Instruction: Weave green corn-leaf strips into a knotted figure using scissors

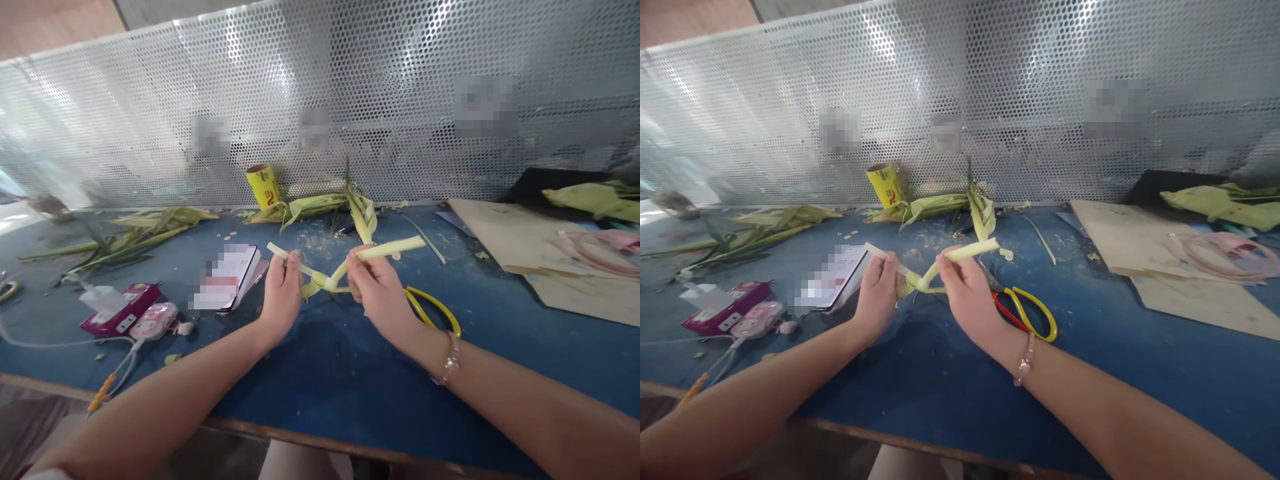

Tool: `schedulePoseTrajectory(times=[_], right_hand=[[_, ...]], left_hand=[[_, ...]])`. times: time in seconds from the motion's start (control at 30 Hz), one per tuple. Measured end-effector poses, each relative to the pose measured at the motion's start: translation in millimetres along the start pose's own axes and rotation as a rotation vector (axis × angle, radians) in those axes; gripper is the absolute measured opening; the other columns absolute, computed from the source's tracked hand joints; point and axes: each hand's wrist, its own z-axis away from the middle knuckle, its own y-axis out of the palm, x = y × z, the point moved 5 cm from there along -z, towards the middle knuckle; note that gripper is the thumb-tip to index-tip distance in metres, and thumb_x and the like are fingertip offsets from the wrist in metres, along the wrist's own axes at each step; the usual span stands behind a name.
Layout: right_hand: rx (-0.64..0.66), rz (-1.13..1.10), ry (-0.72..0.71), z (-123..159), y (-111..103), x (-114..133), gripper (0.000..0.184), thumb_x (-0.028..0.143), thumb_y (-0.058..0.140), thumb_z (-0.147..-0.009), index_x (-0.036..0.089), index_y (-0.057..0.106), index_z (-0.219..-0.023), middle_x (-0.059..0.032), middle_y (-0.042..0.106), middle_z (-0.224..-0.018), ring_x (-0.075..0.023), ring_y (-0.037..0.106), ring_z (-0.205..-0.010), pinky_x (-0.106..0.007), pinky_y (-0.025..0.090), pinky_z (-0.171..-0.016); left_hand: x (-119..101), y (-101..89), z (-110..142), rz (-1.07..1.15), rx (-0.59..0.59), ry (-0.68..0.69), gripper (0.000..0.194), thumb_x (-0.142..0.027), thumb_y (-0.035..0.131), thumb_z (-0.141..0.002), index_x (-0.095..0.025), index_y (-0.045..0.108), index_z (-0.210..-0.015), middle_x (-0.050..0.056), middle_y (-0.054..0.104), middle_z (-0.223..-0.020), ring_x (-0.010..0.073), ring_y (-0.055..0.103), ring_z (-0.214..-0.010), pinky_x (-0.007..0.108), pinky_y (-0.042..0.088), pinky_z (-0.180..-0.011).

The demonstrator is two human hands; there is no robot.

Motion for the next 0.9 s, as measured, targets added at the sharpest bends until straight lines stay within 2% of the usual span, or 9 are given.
schedulePoseTrajectory(times=[0.13, 0.23, 0.4, 0.57, 0.67, 0.77, 0.83, 0.9], right_hand=[[-0.093, -0.135, 0.115, -12.1, -11.0, -13.6, 0.027, 0.045, 0.051, -0.082, 0.023, 0.041, -0.072, 0.0086, 0.027, -0.053, -0.0063, 0.025, -0.041, -0.021, 0.020, -0.035], [-0.141, -0.154, 0.160, -16.2, -16.5, -21.2, 0.028, 0.047, 0.052, -0.080, 0.023, 0.041, -0.072, 0.0089, 0.028, -0.052, -0.0055, 0.025, -0.038, -0.019, 0.019, -0.032], [-0.183, -0.131, 0.150, -19.9, -23.7, -24.9, 0.025, 0.047, 0.054, -0.079, 0.024, 0.044, -0.074, 0.0090, 0.030, -0.052, -0.0052, 0.027, -0.038, -0.017, 0.021, -0.031], [-0.170, -0.128, 0.156, -21.3, -26.3, -26.8, 0.025, 0.048, 0.052, -0.079, 0.024, 0.044, -0.077, 0.0080, 0.031, -0.055, -0.0056, 0.028, -0.040, -0.018, 0.020, -0.032], [-0.107, -0.088, 0.135, -22.9, -24.4, -26.5, 0.024, 0.046, 0.053, -0.080, 0.024, 0.043, -0.075, 0.0070, 0.032, -0.058, -0.0055, 0.027, -0.041, -0.019, 0.019, -0.033], [-0.064, -0.049, 0.107, -23.2, -21.9, -23.9, 0.021, 0.042, 0.051, -0.082, 0.024, 0.043, -0.076, 0.0065, 0.031, -0.059, -0.0061, 0.027, -0.042, -0.020, 0.020, -0.035], [-0.068, -0.017, 0.078, -21.8, -20.8, -19.9, 0.017, 0.039, 0.049, -0.084, 0.024, 0.044, -0.078, 0.0061, 0.032, -0.058, -0.0073, 0.029, -0.044, -0.021, 0.023, -0.037], [-0.077, 0.035, 0.033, -19.3, -19.5, -14.2, 0.016, 0.038, 0.047, -0.085, 0.024, 0.044, -0.079, 0.0056, 0.036, -0.058, -0.0087, 0.033, -0.047, -0.022, 0.027, -0.041]], left_hand=[[-2.2, 1.5, 1.3, -0.038, 0.041, 0.069, 0.034, -0.046, 0.048, -0.082, -0.020, 0.036, -0.064, -0.006, 0.029, -0.051, 0.0068, 0.026, -0.044, 0.020, 0.023, -0.041], [-3.6, 2.3, 2.2, -0.062, 0.058, 0.078, 0.033, -0.047, 0.045, -0.083, -0.020, 0.036, -0.066, -0.006, 0.028, -0.052, 0.0069, 0.026, -0.044, 0.019, 0.023, -0.040], [-9.2, 2.3, 3.1, -0.137, 0.118, 0.089, 0.032, -0.046, 0.042, -0.085, -0.020, 0.037, -0.067, -0.005, 0.030, -0.053, 0.0073, 0.028, -0.046, 0.019, 0.025, -0.041], [-9.7, -2.9, -1.6, -0.120, 0.086, 0.114, 0.029, -0.044, 0.045, -0.084, -0.020, 0.041, -0.069, -0.005, 0.035, -0.056, 0.0071, 0.031, -0.047, 0.019, 0.028, -0.042], [-4.7, -1.9, -5.5, -0.082, 0.130, 0.074, 0.033, -0.046, 0.046, -0.083, -0.019, 0.040, -0.064, -0.006, 0.032, -0.051, 0.0066, 0.031, -0.044, 0.018, 0.028, -0.042], [-0.7, 4.3, -4.4, -0.005, 0.262, 0.006, 0.037, -0.050, 0.047, -0.080, -0.018, 0.043, -0.062, -0.005, 0.037, -0.048, 0.0062, 0.035, -0.043, 0.019, 0.029, -0.042], [1.2, 11.0, 0.1, 0.059, 0.368, -0.070, 0.037, -0.052, 0.049, -0.078, -0.017, 0.047, -0.064, -0.004, 0.044, -0.051, 0.0066, 0.041, -0.044, 0.019, 0.033, -0.043], [3.9, 15.7, 5.3, 0.082, 0.400, -0.179, 0.036, -0.051, 0.052, -0.076, -0.017, 0.047, -0.065, -0.004, 0.047, -0.053, 0.0077, 0.048, -0.045, 0.020, 0.037, -0.044]])
